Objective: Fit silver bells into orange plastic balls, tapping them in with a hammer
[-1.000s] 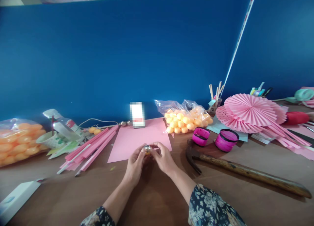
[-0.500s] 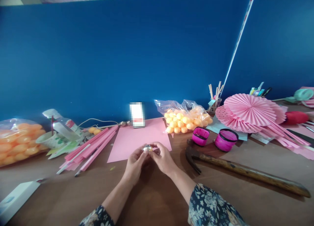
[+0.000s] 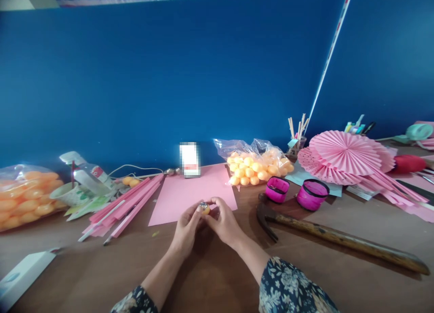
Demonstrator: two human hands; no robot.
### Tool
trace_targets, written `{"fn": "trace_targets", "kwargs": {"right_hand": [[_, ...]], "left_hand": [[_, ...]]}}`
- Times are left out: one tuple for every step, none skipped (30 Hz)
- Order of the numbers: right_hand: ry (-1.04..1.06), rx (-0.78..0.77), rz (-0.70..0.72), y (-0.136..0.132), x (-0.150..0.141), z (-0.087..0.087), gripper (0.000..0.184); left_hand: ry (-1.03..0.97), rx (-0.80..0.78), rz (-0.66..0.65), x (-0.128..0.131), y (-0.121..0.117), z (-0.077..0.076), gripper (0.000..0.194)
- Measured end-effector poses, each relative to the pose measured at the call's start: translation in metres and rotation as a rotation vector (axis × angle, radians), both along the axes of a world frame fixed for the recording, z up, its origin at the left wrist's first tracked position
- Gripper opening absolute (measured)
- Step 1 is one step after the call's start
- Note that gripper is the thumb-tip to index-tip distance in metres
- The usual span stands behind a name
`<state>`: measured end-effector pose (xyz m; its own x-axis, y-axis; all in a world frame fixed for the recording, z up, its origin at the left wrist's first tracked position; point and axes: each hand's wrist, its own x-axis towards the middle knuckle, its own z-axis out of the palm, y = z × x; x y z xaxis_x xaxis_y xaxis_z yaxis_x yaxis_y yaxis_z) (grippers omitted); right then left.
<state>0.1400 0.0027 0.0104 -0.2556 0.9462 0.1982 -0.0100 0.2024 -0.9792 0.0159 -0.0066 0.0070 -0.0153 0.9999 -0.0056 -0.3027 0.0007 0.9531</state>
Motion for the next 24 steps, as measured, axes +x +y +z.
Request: {"fn": "trace_targets", "kwargs": {"right_hand": [[-0.011,0.008,-0.004,-0.0011,-0.0004,0.0005,0.028],[-0.023,0.021,-0.013,-0.0022,-0.0008,0.001,0.026],[-0.038,0.036,-0.026,-0.003,-0.0012,0.0014,0.024],[-0.056,0.053,-0.044,-0.0035,-0.0015,0.0018,0.023],[-0.077,0.07,-0.064,-0.0038,-0.0018,0.0019,0.023],[-0.096,0.086,-0.08,-0.0037,-0.0021,0.0018,0.023],[-0.112,0.103,-0.093,-0.0034,-0.0022,0.0015,0.025],[-0.126,0.121,-0.101,-0.003,-0.0023,0.001,0.026],[-0.136,0.138,-0.106,-0.0025,-0.0023,0.0004,0.027],[-0.142,0.153,-0.108,-0.0021,-0.0023,-0.0002,0.028],[-0.144,0.164,-0.107,-0.0018,-0.0023,-0.0008,0.028],[-0.142,0.167,-0.105,-0.0016,-0.0022,-0.0012,0.027],[-0.137,0.164,-0.101,-0.0015,-0.002,-0.0014,0.027],[-0.128,0.157,-0.095,-0.0015,-0.0019,-0.0015,0.028],[-0.118,0.147,-0.09,-0.0014,-0.0019,-0.0014,0.028],[-0.106,0.136,-0.085,-0.0014,-0.0018,-0.0013,0.028],[-0.093,0.125,-0.085,-0.0013,-0.0018,-0.0012,0.028],[-0.082,0.118,-0.089,-0.0011,-0.0019,-0.001,0.028],[-0.073,0.114,-0.097,-0.001,-0.002,-0.0009,0.028],[-0.07,0.113,-0.106,-0.0008,-0.0021,-0.0008,0.028],[-0.072,0.115,-0.114,-0.0006,-0.0021,-0.0008,0.029],[-0.078,0.119,-0.119,-0.0006,-0.002,-0.0007,0.029],[-0.086,0.124,-0.12,-0.0005,-0.0019,-0.0007,0.029],[-0.094,0.128,-0.119,-0.0005,-0.0017,-0.0008,0.03]], "left_hand": [[0.026,0.008,0.005,-0.0001,0.0001,-0.0001,0.042],[0.059,0.018,0.012,-0.0001,0.0003,-0.0003,0.043],[0.093,0.029,0.017,-0.0001,0.0006,-0.0005,0.043],[0.123,0.041,0.021,0.0,0.0009,-0.0006,0.043],[0.144,0.054,0.024,0.0001,0.0012,-0.0007,0.042],[0.155,0.069,0.022,0.0002,0.0015,-0.0008,0.041],[0.158,0.084,0.018,0.0004,0.0016,-0.0007,0.04],[0.16,0.097,0.011,0.0005,0.0017,-0.0006,0.039],[0.162,0.107,0.008,0.0006,0.0017,-0.0004,0.039],[0.169,0.112,0.007,0.0006,0.0016,-0.0002,0.038],[0.179,0.112,0.009,0.0006,0.0015,-0.0001,0.038],[0.188,0.11,0.015,0.0006,0.0013,-0.0001,0.039],[0.192,0.104,0.023,0.0006,0.001,-0.0001,0.04],[0.19,0.096,0.029,0.0006,0.0007,-0.0003,0.041],[0.18,0.087,0.032,0.0007,0.0004,-0.0004,0.043],[0.163,0.074,0.033,0.0008,0.0,-0.0005,0.046],[0.143,0.06,0.033,0.001,-0.0003,-0.0005,0.049],[0.124,0.049,0.029,0.0013,-0.0006,-0.0004,0.05],[0.109,0.041,0.021,0.0016,-0.0008,-0.0002,0.049],[0.096,0.038,0.014,0.002,-0.001,0.0001,0.047],[0.089,0.04,0.01,0.0025,-0.0011,0.0004,0.044],[0.086,0.044,0.011,0.0029,-0.0011,0.0007,0.042],[0.087,0.05,0.016,0.0033,-0.001,0.001,0.041],[0.092,0.057,0.026,0.0035,-0.0008,0.0013,0.04]]}}
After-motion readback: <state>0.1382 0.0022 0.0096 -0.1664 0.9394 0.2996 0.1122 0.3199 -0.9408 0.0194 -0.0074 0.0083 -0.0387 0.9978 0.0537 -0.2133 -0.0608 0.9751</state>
